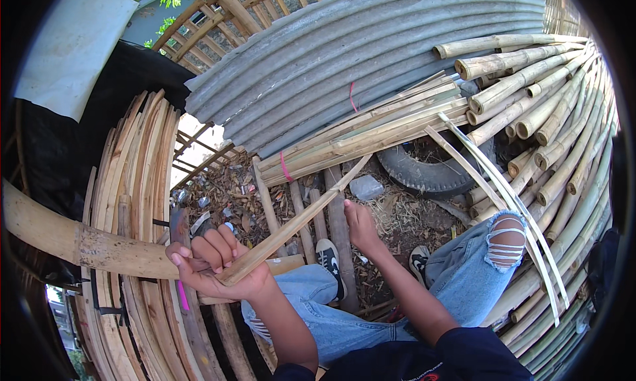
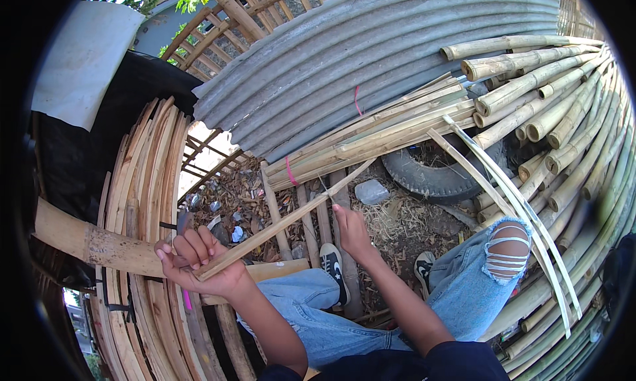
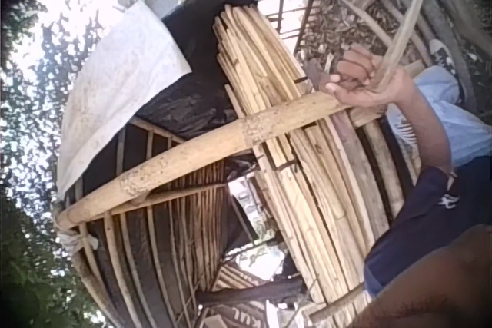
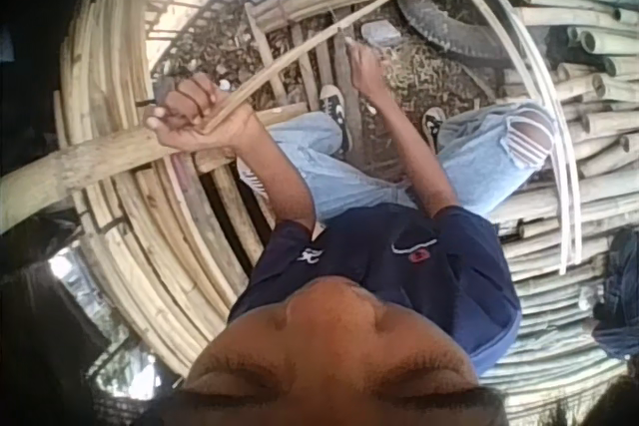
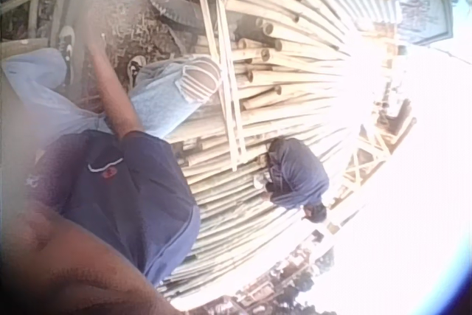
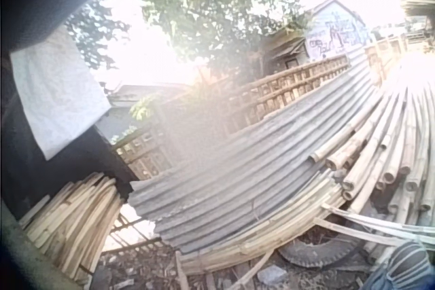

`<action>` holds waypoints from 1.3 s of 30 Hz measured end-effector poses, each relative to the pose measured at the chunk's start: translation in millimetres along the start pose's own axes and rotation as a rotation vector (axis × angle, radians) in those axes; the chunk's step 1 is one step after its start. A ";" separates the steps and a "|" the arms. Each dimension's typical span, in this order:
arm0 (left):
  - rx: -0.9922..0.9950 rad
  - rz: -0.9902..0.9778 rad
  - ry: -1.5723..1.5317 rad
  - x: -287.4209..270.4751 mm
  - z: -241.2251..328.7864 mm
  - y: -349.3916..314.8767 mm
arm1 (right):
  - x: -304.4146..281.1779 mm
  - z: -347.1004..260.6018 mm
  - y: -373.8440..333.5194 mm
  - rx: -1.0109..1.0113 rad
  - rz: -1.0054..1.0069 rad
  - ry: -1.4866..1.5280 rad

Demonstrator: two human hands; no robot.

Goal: The person is stripping a piece of bamboo using a knife while sitting among many bamboo stalks.

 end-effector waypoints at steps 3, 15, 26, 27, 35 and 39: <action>-0.040 -0.043 -0.022 8.3 -10.5 -2.2 | -12.1 88.5 31.9 0.102 0.144 -0.071; -0.031 -0.048 -0.023 3.7 -7.1 0.7 | 7.0 62.3 24.5 -0.129 0.209 0.052; -0.056 -0.077 -0.055 5.5 -8.0 -5.5 | -15.3 125.3 36.9 -0.123 0.264 -0.287; -0.075 -0.085 -0.067 9.0 -15.3 -8.2 | -28.8 147.7 45.4 -0.186 0.439 -0.451; 0.002 -0.088 0.003 -2.8 1.0 1.3 | 6.5 41.4 19.4 -0.191 0.057 -0.175; -0.026 -0.075 -0.052 12.4 -12.2 -3.1 | -31.4 141.8 62.8 0.172 0.253 -0.318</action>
Point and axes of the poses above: each hand's wrist, its own y-axis towards the middle knuckle, its own x-axis out of the palm, z = x × y, the point moved 4 cm from there along y, towards the middle knuckle
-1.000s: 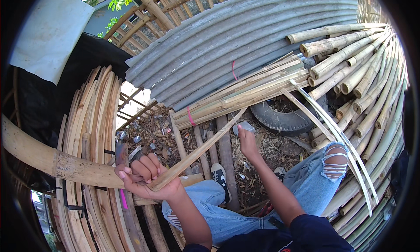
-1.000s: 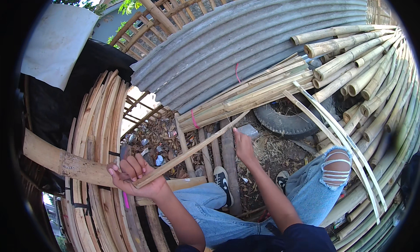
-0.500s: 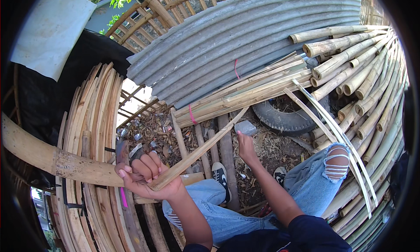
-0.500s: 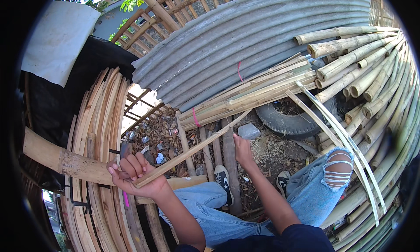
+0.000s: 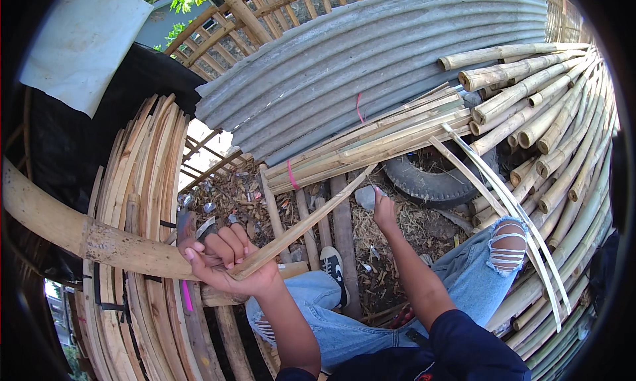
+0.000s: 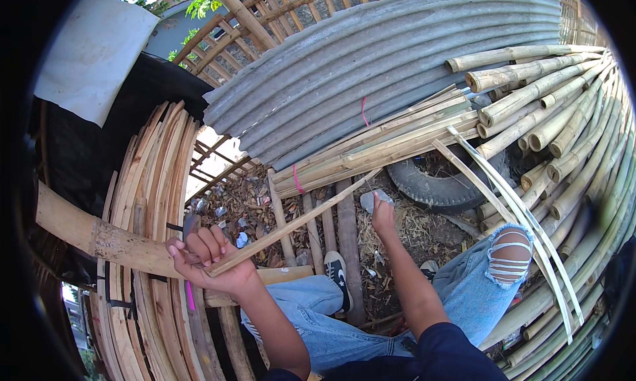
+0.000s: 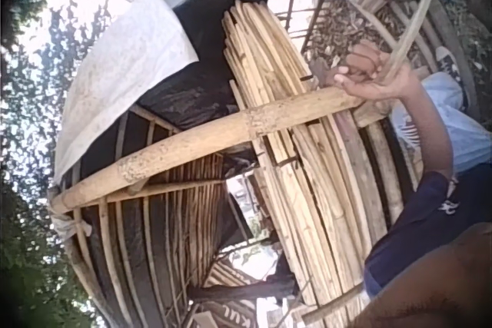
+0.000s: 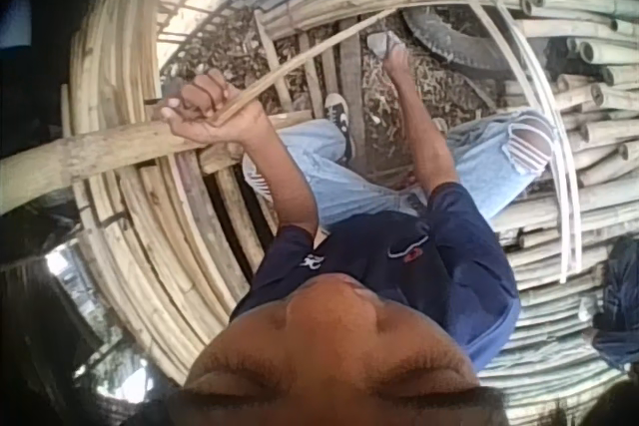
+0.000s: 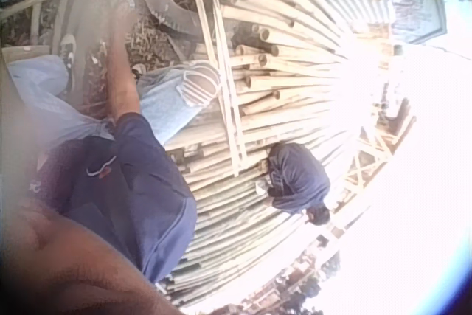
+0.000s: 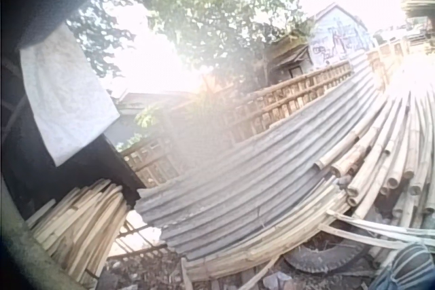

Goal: The person is stripping a piece of bamboo using a knife while sitting among many bamboo stalks.

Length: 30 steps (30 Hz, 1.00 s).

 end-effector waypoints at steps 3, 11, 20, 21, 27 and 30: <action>0.005 -0.004 0.020 -13.4 9.0 -0.1 | -4.2 -50.6 -21.3 -0.072 -0.078 -0.004; -0.003 -0.007 0.051 -17.5 13.1 1.1 | -3.2 -105.5 -68.9 -0.446 -0.142 0.332; -0.017 0.014 0.037 -16.3 10.1 1.6 | 15.4 -10.6 14.2 0.069 -0.196 -0.179; -0.013 0.023 0.035 -14.4 8.8 1.4 | 12.6 -17.0 13.6 0.029 -0.172 -0.083; -0.010 0.036 0.045 -16.3 7.3 1.6 | -9.6 -77.2 -35.2 -0.431 -0.178 0.310; -0.001 0.084 0.066 -18.0 8.5 1.8 | 5.3 -70.2 -40.9 -0.447 -0.220 0.294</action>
Point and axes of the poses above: each hand's wrist, its own y-axis towards the middle knuckle, its own x-axis out of the palm, z = x × y, the point moved 4 cm from there along y, towards the middle knuckle
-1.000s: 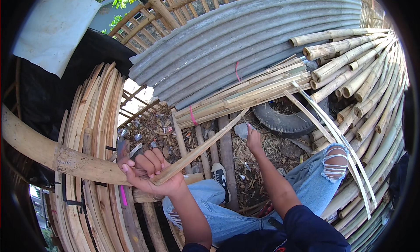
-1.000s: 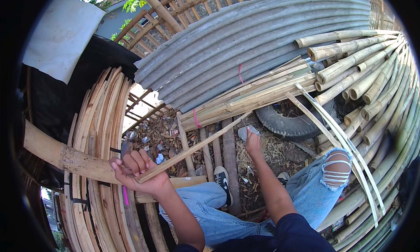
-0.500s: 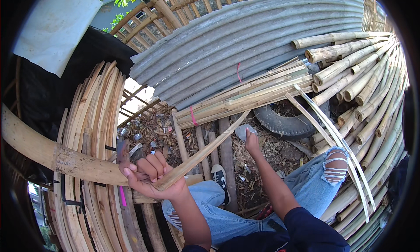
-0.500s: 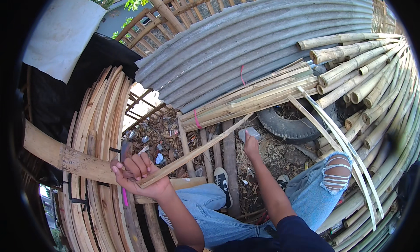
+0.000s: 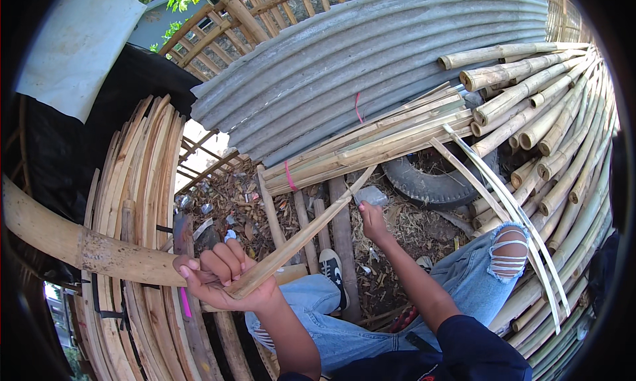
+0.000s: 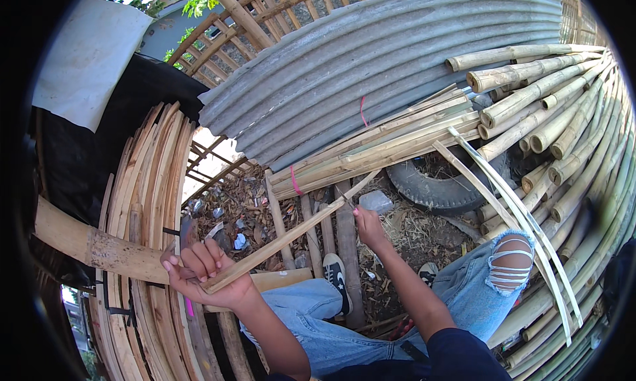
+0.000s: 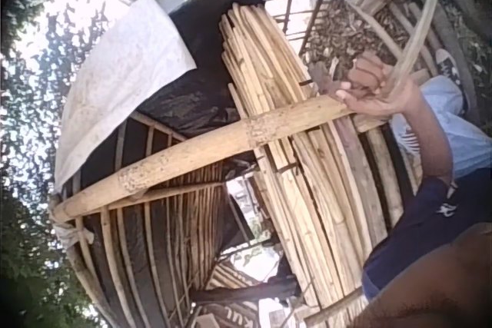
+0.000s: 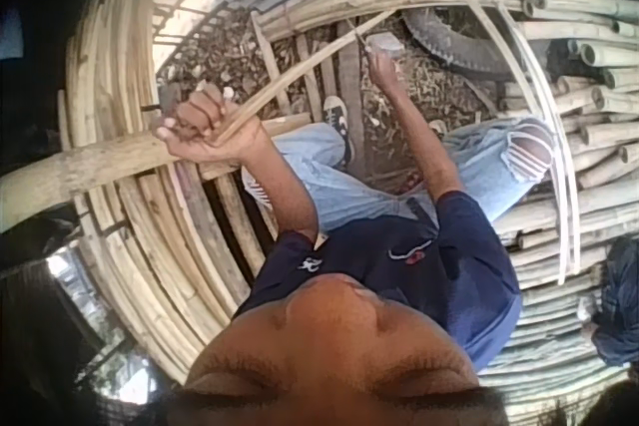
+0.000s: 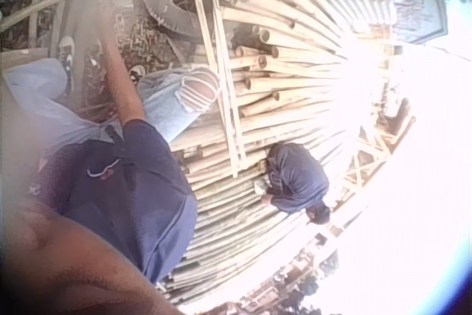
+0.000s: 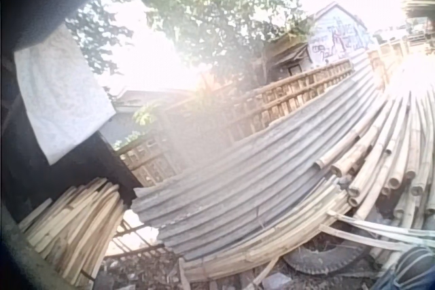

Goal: The person is stripping a piece of bamboo using a knife while sitting among many bamboo stalks.

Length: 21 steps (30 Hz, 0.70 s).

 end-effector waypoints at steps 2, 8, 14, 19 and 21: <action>0.012 -0.016 0.009 -2.6 5.5 1.7 | 11.1 12.9 4.8 0.016 0.040 -0.028; 0.005 -0.095 -0.027 4.4 -6.4 -2.5 | -22.7 195.9 7.5 0.439 -0.266 -0.583; 0.024 -0.072 0.033 4.5 -5.1 -0.2 | -27.0 146.3 3.1 0.621 0.193 -0.061; 0.061 -0.097 0.040 -2.6 5.3 4.8 | 9.5 75.9 1.3 0.249 0.160 -0.029; 0.037 -0.094 0.010 5.3 -3.3 -0.6 | 3.2 126.6 -0.9 0.539 0.068 -0.246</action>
Point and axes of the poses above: each hand's wrist, its own y-axis towards the middle knuckle, its own x-axis out of the palm, z = x × y, the point moved 4 cm from there along y, towards the middle knuckle
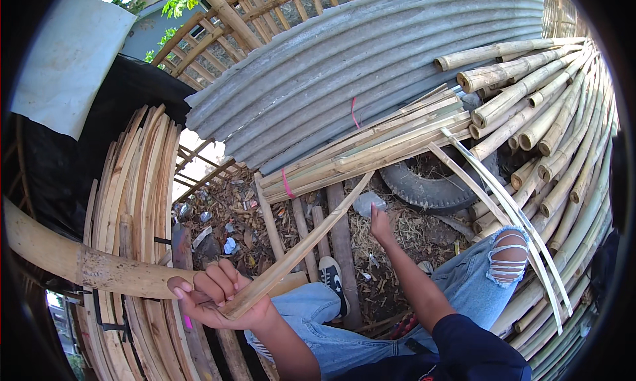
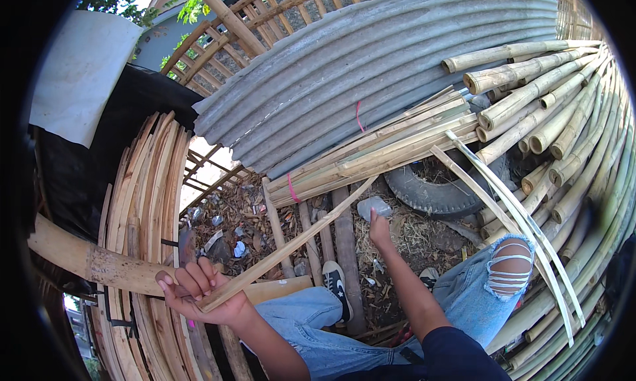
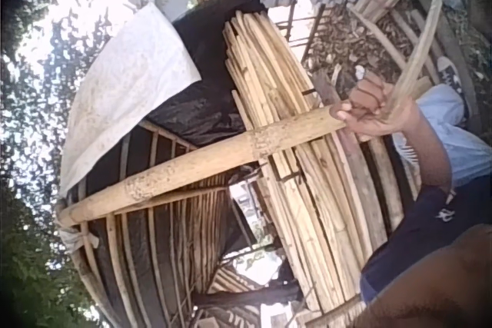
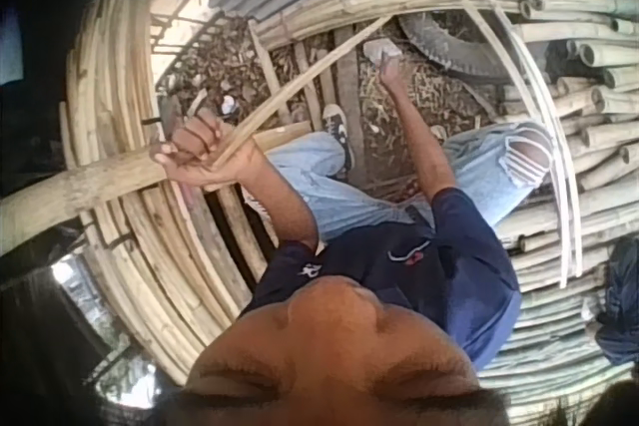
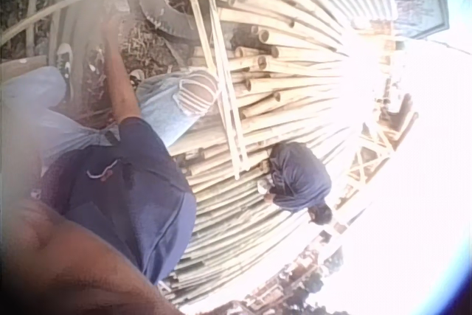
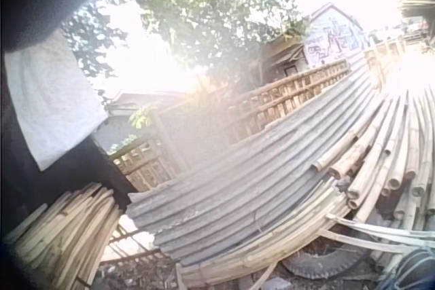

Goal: The person is stripping a piece of bamboo using a knife while sitting among many bamboo stalks.

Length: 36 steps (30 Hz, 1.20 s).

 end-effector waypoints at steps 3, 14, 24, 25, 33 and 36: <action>-0.020 0.053 -0.006 5.1 -3.7 -2.0 | 0.1 50.9 17.7 -0.069 -0.079 -0.299; -0.049 0.025 -0.022 -2.8 6.7 -0.9 | -57.2 -143.6 -141.4 0.091 -0.154 0.953; -0.073 0.010 -0.047 4.3 7.9 -3.1 | -142.8 -260.8 -210.8 -0.408 -0.330 0.195; -0.077 0.012 -0.062 4.0 6.7 -3.4 | -140.9 -247.6 -194.3 -0.334 -0.287 0.083; -0.078 -0.002 -0.066 0.7 8.6 -2.7 | -166.0 -282.6 -220.3 -0.321 -0.558 0.220; -0.073 0.011 -0.062 -0.2 7.8 -0.4 | -133.5 -259.2 -220.7 -0.316 -0.435 0.247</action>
Point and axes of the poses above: each hand's wrist, its own y-axis towards the middle knuckle, its own x-axis out of the palm, z = x × y, the point moved 4 cm from there along y, towards the middle knuckle
